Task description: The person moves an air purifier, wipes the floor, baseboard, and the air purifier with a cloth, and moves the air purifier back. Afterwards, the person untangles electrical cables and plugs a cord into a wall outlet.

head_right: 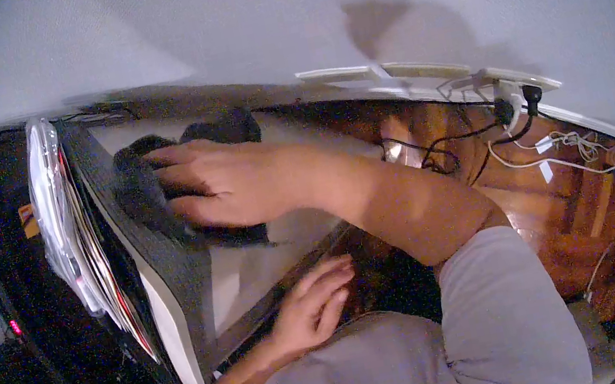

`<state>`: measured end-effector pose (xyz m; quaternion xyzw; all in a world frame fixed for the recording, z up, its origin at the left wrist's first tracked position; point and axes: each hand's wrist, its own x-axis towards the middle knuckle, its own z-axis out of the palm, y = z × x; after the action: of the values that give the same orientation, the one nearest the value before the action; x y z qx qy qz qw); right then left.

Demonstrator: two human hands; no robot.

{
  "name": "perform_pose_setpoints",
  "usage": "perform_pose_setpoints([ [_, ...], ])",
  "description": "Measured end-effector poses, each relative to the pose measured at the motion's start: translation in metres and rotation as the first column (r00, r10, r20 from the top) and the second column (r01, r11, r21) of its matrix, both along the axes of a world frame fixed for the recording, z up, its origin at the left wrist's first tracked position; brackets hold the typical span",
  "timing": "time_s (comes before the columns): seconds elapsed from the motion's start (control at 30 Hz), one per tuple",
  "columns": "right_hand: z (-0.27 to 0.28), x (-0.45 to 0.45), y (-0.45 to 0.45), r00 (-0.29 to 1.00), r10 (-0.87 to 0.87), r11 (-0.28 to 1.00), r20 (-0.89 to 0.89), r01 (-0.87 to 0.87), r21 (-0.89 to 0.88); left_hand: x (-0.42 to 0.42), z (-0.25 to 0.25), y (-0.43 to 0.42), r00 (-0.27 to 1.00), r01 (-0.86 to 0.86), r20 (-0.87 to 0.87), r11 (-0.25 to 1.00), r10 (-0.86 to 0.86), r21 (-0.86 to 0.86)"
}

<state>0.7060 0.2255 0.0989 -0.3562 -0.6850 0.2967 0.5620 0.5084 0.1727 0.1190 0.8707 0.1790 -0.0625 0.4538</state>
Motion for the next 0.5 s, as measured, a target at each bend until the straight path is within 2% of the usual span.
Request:
perform_pose_setpoints([
  [0.03,0.004,0.0,-0.006,0.998,-0.029,1.0,-0.056,0.028,-0.008,0.009,0.015,0.005,0.987,0.078,0.13,0.987,-0.097,0.141],
  [0.07,-0.009,-0.003,-0.01,0.998,-0.034,0.999,-0.055,0.033,-0.011,0.015,0.028,0.004,0.986,0.082,0.132,0.987,-0.101,0.138],
  [0.1,-0.038,-0.008,-0.014,0.989,-0.111,0.993,-0.095,0.114,0.018,0.02,0.038,0.003,0.955,0.056,0.235,0.886,-0.183,0.46],
  [0.13,-0.072,-0.015,-0.017,0.973,-0.184,0.98,-0.139,0.192,0.046,0.026,0.047,0.003,0.909,-0.021,0.301,0.687,-0.29,0.726],
  [0.17,-0.112,-0.025,-0.023,0.935,-0.288,0.957,-0.205,0.277,-0.084,0.038,0.053,0.002,0.908,-0.02,0.3,0.685,-0.292,0.728],
  [0.2,-0.154,-0.038,-0.031,0.881,-0.396,0.912,-0.258,0.345,-0.22,0.049,0.059,0.001,0.973,0.004,0.138,0.609,-0.186,0.793],
  [0.23,-0.202,-0.044,-0.031,0.849,-0.372,0.911,-0.374,0.256,-0.324,0.057,0.06,-0.001,0.998,0.047,-0.019,0.532,-0.059,0.845],
  [0.27,-0.23,-0.044,-0.03,0.798,-0.36,0.897,-0.483,0.155,-0.413,0.057,0.057,-0.001,0.998,0.051,-0.019,0.532,-0.065,0.845],
  [0.33,-0.209,-0.039,-0.031,0.808,-0.345,0.911,-0.477,0.166,-0.378,0.056,0.046,0.005,0.99,0.129,-0.087,0.447,-0.113,0.885],
  [0.37,-0.188,-0.038,-0.031,0.821,-0.32,0.925,-0.473,0.161,-0.345,0.052,0.043,0.006,0.99,0.114,-0.071,0.415,-0.118,0.903],
  [0.4,-0.158,-0.037,-0.034,0.877,-0.42,0.905,-0.232,0.384,-0.184,0.051,0.043,0.006,0.989,0.125,-0.079,0.421,-0.125,0.899],
  [0.43,-0.109,-0.034,-0.041,0.895,-0.414,0.91,-0.166,0.409,-0.064,0.051,0.044,0.006,0.992,0.103,-0.054,0.474,-0.116,0.874],
  [0.47,-0.069,-0.029,-0.04,0.916,-0.349,0.927,-0.199,0.368,0.071,0.05,0.044,0.005,0.994,0.078,-0.028,0.525,-0.103,0.848],
  [0.5,-0.039,-0.023,-0.04,0.931,-0.341,0.903,-0.128,0.363,0.231,0.046,0.041,0.005,0.993,0.053,0.013,0.521,-0.122,0.852],
])
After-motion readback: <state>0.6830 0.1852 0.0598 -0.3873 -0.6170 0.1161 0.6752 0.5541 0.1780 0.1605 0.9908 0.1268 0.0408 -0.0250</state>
